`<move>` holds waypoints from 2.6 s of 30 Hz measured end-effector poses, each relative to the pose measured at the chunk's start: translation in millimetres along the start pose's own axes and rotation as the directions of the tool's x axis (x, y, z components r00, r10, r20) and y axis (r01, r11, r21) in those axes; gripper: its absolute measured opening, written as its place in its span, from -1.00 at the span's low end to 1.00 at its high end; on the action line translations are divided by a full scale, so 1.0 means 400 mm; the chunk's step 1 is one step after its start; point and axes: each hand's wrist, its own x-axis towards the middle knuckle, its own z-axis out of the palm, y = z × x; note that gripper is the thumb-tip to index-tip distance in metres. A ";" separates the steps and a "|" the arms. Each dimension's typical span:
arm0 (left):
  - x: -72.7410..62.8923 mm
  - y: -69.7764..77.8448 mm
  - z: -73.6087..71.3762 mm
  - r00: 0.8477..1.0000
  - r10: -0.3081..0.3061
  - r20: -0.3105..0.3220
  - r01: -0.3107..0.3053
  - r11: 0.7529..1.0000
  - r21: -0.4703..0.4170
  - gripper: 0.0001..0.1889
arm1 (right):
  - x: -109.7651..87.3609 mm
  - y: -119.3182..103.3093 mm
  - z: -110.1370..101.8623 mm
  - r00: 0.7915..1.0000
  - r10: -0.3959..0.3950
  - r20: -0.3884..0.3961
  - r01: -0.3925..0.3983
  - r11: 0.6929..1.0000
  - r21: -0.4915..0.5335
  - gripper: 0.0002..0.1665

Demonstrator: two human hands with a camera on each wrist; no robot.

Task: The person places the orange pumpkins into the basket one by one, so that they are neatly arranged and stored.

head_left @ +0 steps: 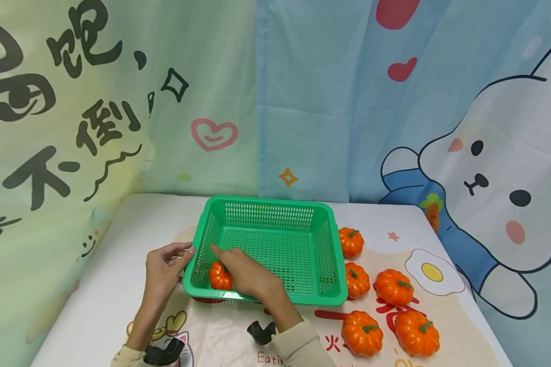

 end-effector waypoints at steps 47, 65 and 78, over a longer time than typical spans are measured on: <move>-0.004 0.003 -0.002 0.999 -0.031 -0.021 0.031 0.999 0.011 -0.70 | -0.201 0.080 -0.172 0.936 0.291 -0.198 -0.228 0.930 0.290 0.02; -0.003 0.004 0.001 1.000 -0.021 -0.015 0.021 1.000 -0.001 -0.70 | -0.287 0.154 -0.211 0.838 0.421 -0.349 -0.339 0.901 0.272 0.00; 0.001 0.001 0.003 0.999 -0.052 -0.009 0.052 0.999 -0.012 -0.67 | -0.346 0.210 -0.214 0.774 0.455 -0.440 -0.360 0.888 0.286 -0.06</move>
